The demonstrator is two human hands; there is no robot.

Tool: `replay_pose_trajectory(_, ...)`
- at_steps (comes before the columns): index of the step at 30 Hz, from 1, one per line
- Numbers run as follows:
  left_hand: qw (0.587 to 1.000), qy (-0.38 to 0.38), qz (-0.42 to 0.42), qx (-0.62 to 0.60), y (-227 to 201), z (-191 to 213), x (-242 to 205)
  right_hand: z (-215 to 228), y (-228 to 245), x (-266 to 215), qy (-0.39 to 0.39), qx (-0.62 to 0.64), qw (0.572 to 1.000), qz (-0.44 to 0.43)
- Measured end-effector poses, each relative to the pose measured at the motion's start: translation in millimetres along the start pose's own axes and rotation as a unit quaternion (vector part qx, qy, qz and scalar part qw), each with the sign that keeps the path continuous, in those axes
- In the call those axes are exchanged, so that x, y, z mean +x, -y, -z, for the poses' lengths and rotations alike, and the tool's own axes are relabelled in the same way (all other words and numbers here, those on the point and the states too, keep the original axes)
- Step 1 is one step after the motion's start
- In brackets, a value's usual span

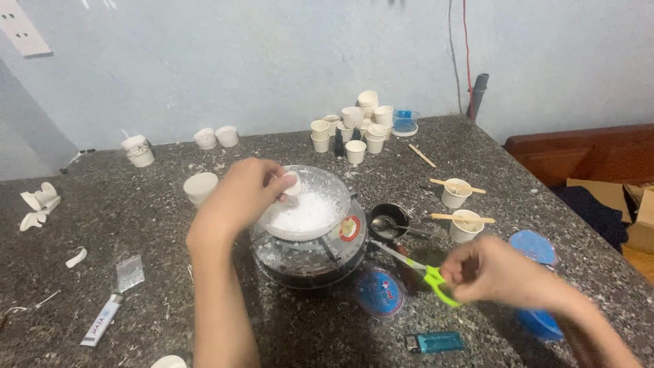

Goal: The person trims a white plastic wick holder using a pair of scissors over a bowl of white powder.

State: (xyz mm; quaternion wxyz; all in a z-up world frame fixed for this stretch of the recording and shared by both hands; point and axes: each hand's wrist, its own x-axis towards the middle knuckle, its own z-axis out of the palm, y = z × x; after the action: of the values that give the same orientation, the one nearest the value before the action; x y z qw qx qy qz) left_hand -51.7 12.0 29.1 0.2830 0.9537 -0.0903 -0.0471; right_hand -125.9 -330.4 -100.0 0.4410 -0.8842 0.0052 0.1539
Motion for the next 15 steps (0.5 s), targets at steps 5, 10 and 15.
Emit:
replay_pose_trajectory(5, 0.999, -0.032, -0.032, 0.0, -1, 1, -6, 31, -9, 60, 0.165, 0.16, 0.96, 0.162)
replay_pose_trajectory(10, 0.994, -0.081, -0.064, -0.034, 5, -2, 0, 15, 33, 108, 0.124, 0.225, 0.936, 0.24)
replay_pose_trajectory(15, 0.975, -0.144, -0.1, -0.135, 13, 8, -4, -3, 127, 106, -0.027, 0.09, 0.967, 0.237)
